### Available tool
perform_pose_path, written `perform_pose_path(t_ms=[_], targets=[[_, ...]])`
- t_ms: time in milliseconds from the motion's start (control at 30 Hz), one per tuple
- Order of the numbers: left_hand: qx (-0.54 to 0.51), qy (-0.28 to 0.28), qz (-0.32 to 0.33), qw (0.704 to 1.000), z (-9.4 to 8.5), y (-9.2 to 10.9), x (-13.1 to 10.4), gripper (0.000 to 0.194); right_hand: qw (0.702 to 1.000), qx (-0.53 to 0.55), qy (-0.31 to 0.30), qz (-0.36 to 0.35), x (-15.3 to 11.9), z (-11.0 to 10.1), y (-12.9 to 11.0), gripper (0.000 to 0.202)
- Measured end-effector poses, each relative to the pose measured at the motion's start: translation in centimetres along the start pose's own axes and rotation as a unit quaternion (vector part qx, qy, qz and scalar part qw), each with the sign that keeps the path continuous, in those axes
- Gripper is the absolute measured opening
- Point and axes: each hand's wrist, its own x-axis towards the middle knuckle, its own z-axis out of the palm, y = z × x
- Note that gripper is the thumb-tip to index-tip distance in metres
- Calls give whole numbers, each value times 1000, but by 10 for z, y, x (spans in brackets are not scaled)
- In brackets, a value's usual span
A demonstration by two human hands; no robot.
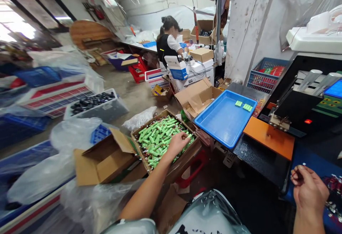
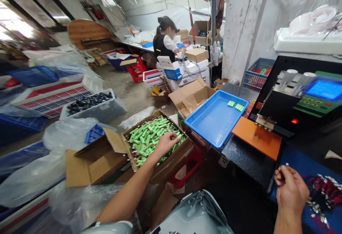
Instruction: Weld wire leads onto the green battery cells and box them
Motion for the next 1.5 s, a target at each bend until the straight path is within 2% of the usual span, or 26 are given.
perform_pose_path(t_ms=[167, 300, 367, 400, 433, 467, 500, 567, 667, 733, 800, 867, 967, 1067, 1267, 1400, 1500], targets=[[38, -30, 63, 997, 5, 7, 2, 25, 998, 50, -16, 30, -5, 17, -6, 39], [120, -1, 115, 986, 3, 10, -3, 31, 986, 131, -69, 72, -7, 30, -26, 36], [146, 75, 128, 978, 1, 26, -5, 39, 981, 160, -87, 65, -4, 34, -34, 34], [134, 112, 128, 976, 0, 40, -7, 41, 978, 172, -96, 61, -2, 36, -37, 33], [102, 137, 127, 977, 0, 58, -12, 41, 976, 183, -106, 58, -2, 37, -40, 32], [47, 130, 132, 982, 3, 79, -19, 41, 972, 194, -118, 57, -4, 39, -42, 32], [-25, 106, 137, 985, 7, 103, -26, 42, 969, 203, -131, 57, -6, 41, -44, 31], [-169, -12, 159, 973, 25, 153, -40, 44, 961, 218, -155, 64, -13, 44, -47, 32], [-304, -209, 188, 910, 64, 219, -53, 47, 953, 231, -183, 69, -23, 48, -51, 32], [-348, -299, 195, 867, 90, 250, -59, 48, 951, 231, -198, 59, -27, 48, -54, 30], [-375, -364, 194, 830, 109, 269, -65, 48, 951, 226, -207, 47, -29, 48, -56, 30], [-396, -403, 185, 804, 121, 279, -71, 46, 952, 220, -210, 38, -30, 47, -58, 30], [-416, -423, 157, 790, 129, 282, -76, 44, 952, 216, -213, 31, -28, 45, -58, 30], [-411, -420, 141, 797, 130, 281, -76, 41, 953, 211, -214, 28, -27, 45, -54, 29], [-392, -411, 160, 807, 130, 277, -73, 41, 956, 184, -224, 39, -22, 44, -42, 29], [-361, -405, 199, 816, 128, 276, -65, 37, 965, 39, -258, -10, -17, 39, -37, 29], [-334, -406, 223, 821, 124, 276, -57, 32, 955, -70, -282, -58, -15, 41, -36, 29]])
